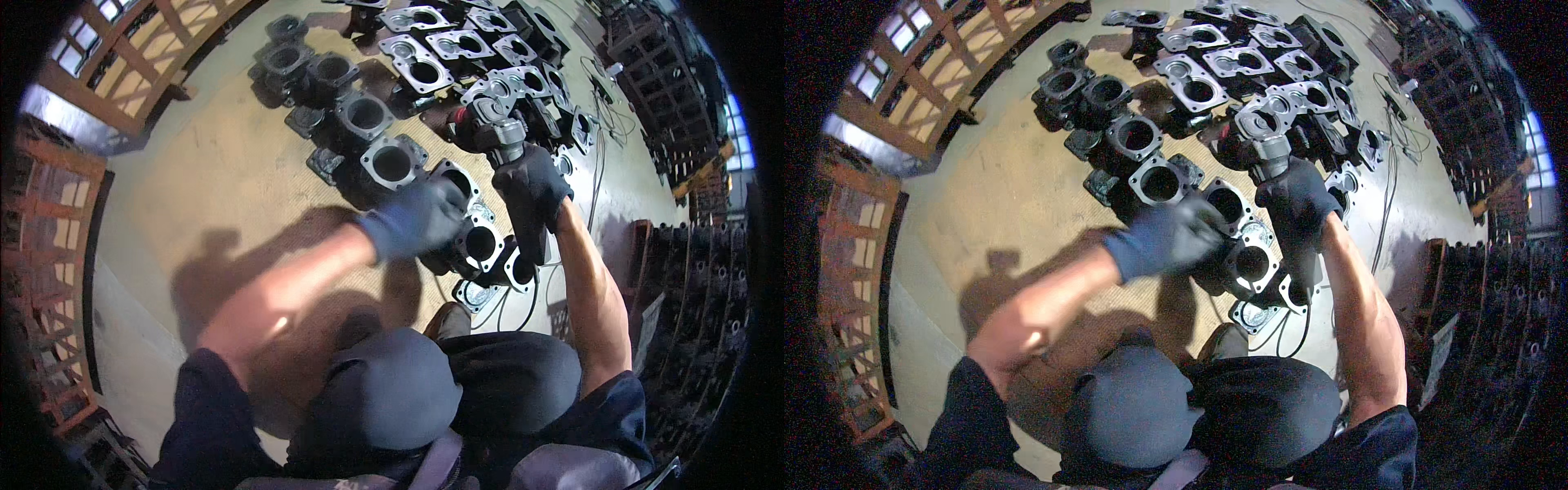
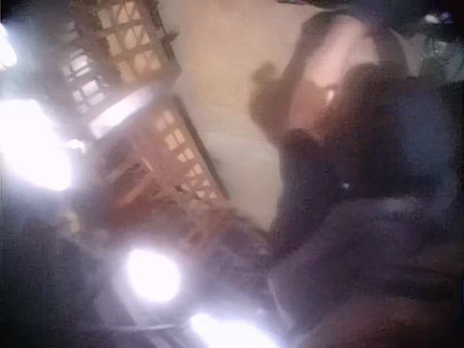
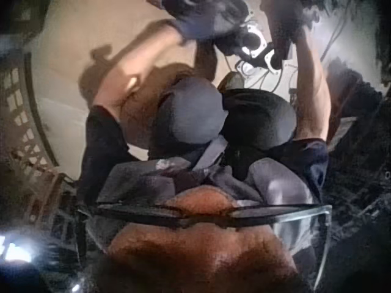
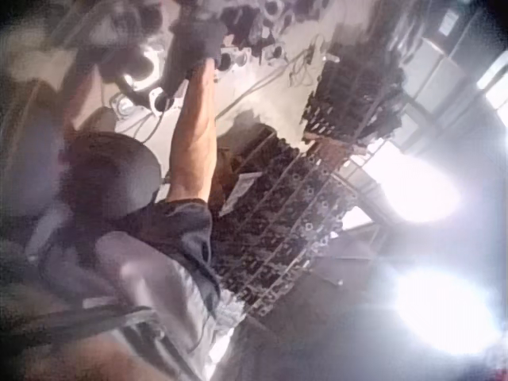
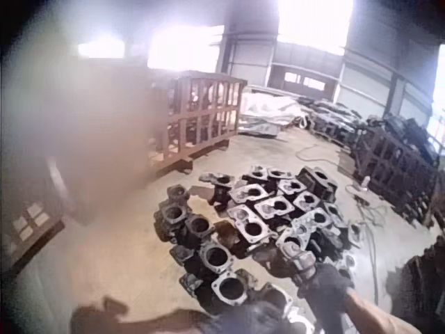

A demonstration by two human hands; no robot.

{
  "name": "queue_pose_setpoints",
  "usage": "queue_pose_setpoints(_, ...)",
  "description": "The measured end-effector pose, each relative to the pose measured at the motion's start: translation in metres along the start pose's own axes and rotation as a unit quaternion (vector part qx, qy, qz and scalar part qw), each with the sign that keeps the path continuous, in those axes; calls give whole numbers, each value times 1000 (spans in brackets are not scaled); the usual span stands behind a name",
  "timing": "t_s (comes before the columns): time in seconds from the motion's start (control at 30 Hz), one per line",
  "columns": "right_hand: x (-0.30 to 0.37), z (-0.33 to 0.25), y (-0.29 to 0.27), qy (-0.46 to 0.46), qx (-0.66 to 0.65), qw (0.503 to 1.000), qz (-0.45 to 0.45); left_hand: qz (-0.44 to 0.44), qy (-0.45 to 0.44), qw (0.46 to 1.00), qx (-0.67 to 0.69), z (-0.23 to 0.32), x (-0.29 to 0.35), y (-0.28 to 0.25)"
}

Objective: The person uses a handheld angle grinder to smooth the edges of metal parts laid out on the floor. They work on several parts sequentially, repositioning them as needed, and then place the finished pieces aside.

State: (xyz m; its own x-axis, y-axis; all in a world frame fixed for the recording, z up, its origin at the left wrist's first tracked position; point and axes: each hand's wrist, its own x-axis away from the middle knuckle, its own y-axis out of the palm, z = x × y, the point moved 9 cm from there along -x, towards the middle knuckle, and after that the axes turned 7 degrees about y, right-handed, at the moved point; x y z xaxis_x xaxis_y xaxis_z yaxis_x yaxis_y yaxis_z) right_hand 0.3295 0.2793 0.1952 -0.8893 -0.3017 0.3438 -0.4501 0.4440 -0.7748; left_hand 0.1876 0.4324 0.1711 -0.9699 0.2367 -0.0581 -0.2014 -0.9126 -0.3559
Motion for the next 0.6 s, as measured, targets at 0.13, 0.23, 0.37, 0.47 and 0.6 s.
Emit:
queue_pose_setpoints(0.13, 13, 17, -17, -44, -36, 998, 5, 176, 27, 960, -215, -9, -21, -145)
queue_pose_setpoints(0.23, 7, 23, 8, -98, -162, 980, -65, 258, 54, 890, -371, 38, -14, -224)
queue_pose_setpoints(0.37, -6, 19, -9, -169, -145, 974, -50, 285, 59, 835, -468, 74, -54, -262)
queue_pose_setpoints(0.47, -19, 10, -25, -172, -162, 970, -56, 265, 106, 762, -581, 101, -97, -251)
queue_pose_setpoints(0.6, -33, -28, -29, -342, -149, 928, 0, 153, -3, 681, -717, 107, -133, -238)
